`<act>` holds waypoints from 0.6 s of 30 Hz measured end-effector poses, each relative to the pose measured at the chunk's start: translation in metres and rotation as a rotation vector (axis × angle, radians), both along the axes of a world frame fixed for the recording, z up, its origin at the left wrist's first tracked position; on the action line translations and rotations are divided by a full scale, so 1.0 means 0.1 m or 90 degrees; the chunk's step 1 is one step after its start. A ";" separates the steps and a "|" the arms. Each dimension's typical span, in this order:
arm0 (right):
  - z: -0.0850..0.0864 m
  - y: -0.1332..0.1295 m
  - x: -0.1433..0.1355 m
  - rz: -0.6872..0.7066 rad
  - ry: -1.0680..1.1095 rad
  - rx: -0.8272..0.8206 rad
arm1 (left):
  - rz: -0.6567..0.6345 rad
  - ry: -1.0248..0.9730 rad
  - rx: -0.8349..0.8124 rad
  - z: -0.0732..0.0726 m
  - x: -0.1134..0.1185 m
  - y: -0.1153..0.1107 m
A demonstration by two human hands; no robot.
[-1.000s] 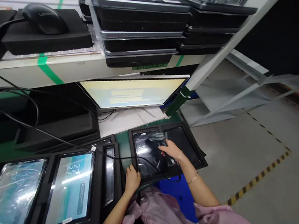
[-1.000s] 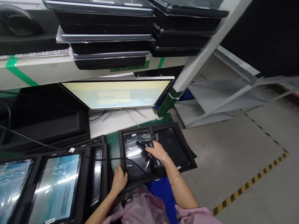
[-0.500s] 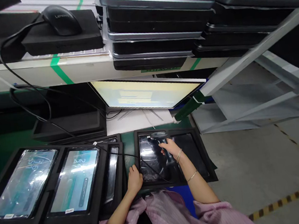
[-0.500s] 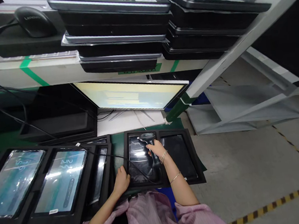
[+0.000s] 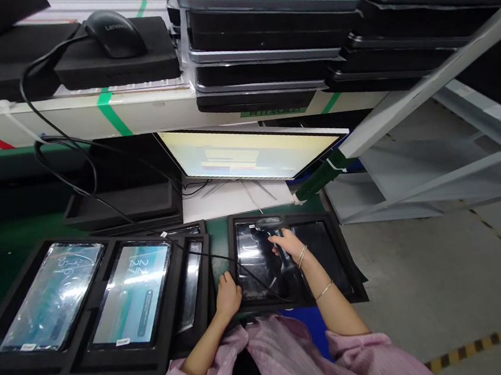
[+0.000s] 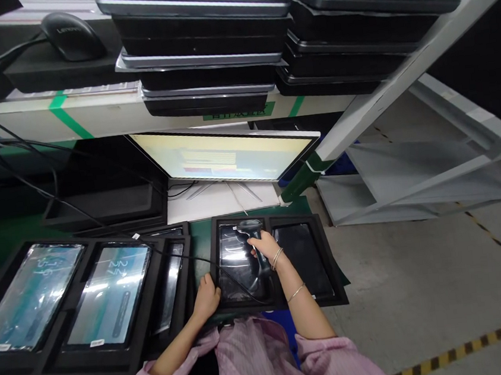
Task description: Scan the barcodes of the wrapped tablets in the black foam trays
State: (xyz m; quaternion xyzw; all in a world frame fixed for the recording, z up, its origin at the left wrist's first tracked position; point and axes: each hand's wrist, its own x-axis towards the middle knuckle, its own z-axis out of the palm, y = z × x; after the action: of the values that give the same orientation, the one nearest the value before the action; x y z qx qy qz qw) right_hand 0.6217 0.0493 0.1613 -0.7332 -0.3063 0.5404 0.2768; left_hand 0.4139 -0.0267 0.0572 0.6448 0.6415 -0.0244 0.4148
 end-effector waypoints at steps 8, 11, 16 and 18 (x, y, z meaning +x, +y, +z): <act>0.09 -0.18 0.18 -0.026 -0.025 0.012 | 0.017 0.015 0.024 0.02 0.01 -0.05; 0.18 -0.51 0.42 -0.076 -0.052 0.020 | 0.015 0.035 0.127 0.10 0.06 -0.04; 0.21 -1.19 0.69 -0.302 -0.043 0.006 | -0.088 -0.251 0.095 0.30 0.54 0.04; 0.15 -1.42 0.70 -0.406 -0.012 0.015 | -0.122 -0.329 0.045 0.33 0.90 0.05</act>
State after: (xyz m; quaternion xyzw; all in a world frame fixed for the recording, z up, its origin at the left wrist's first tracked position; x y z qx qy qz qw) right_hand 0.6921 -0.0923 0.1764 -0.7942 -0.0700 0.4159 0.4375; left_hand 0.5036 -0.0220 0.0906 0.7016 0.4506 0.1241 0.5379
